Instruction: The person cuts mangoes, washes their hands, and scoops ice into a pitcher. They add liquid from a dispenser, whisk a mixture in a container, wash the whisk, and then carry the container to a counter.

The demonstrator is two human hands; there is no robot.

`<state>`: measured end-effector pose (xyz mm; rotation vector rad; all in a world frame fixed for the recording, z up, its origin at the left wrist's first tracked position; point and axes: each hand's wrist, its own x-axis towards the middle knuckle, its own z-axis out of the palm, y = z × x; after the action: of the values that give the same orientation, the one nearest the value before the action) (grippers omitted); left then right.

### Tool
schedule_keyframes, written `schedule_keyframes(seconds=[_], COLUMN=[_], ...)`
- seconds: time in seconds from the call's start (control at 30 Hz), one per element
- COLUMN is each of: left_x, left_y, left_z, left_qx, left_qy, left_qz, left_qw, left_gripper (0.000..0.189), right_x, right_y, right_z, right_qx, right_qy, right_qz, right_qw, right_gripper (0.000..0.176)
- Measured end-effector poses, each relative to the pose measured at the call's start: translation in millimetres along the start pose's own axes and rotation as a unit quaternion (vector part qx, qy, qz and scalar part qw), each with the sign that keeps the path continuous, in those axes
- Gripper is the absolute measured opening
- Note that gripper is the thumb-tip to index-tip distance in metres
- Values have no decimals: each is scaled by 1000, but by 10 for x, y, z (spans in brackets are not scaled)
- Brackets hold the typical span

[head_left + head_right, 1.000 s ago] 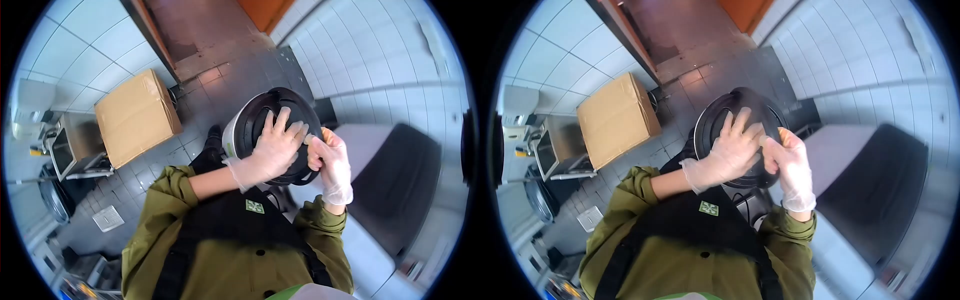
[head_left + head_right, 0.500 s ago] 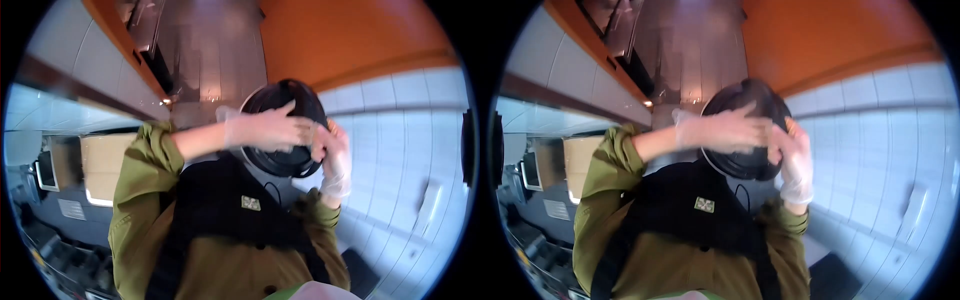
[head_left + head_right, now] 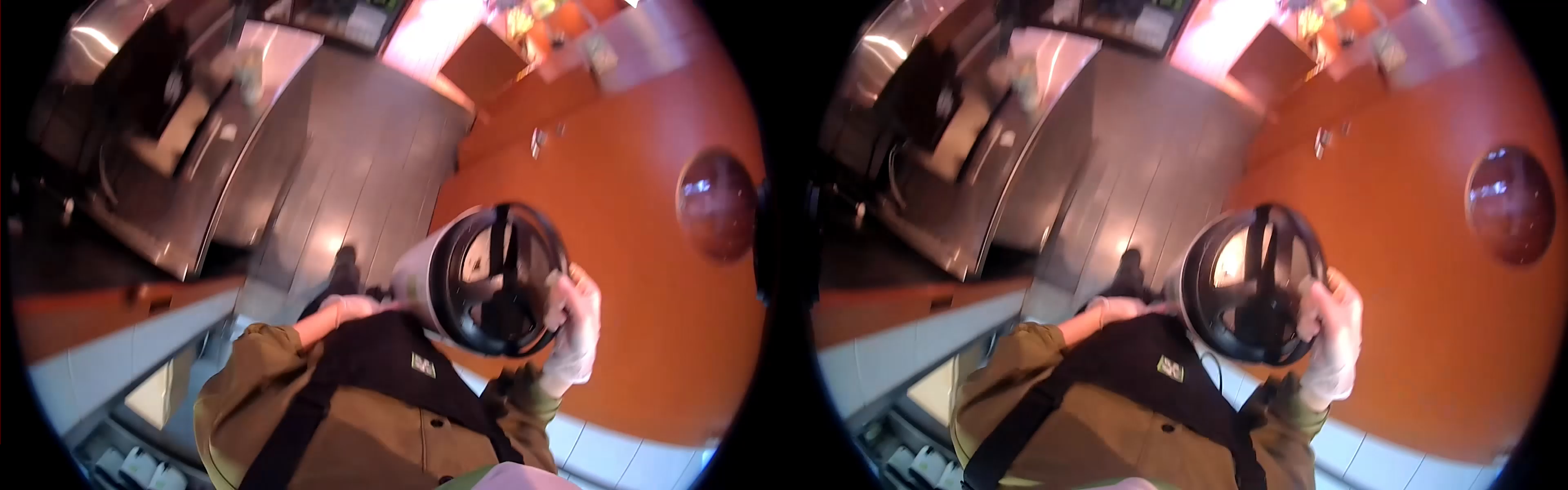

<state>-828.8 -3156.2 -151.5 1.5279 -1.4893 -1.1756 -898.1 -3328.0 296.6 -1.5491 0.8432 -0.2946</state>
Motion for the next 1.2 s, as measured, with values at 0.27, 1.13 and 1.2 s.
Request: schedule_keyframes(seconds=[0.27,1.13,1.2], left_x=[1844,1966,1667], left_y=[-199,-2054,-2445], left_z=[-2422,-9599,-10160], left_qx=[-445,-410,-411], left_qy=[394,846,857], left_qz=[-109,166,192], left_qw=[797,299,244], left_gripper=[43,39,38], right_x=[2437,9004,9288], right_y=[-976,-3887,-4139], right_z=[-27,4510,5085], right_qx=[31,-16,-26], right_qy=[-48,-458,-473], right_qz=[-35,-124,-122], right_qw=[998,880,872], right_gripper=[17,12,12])
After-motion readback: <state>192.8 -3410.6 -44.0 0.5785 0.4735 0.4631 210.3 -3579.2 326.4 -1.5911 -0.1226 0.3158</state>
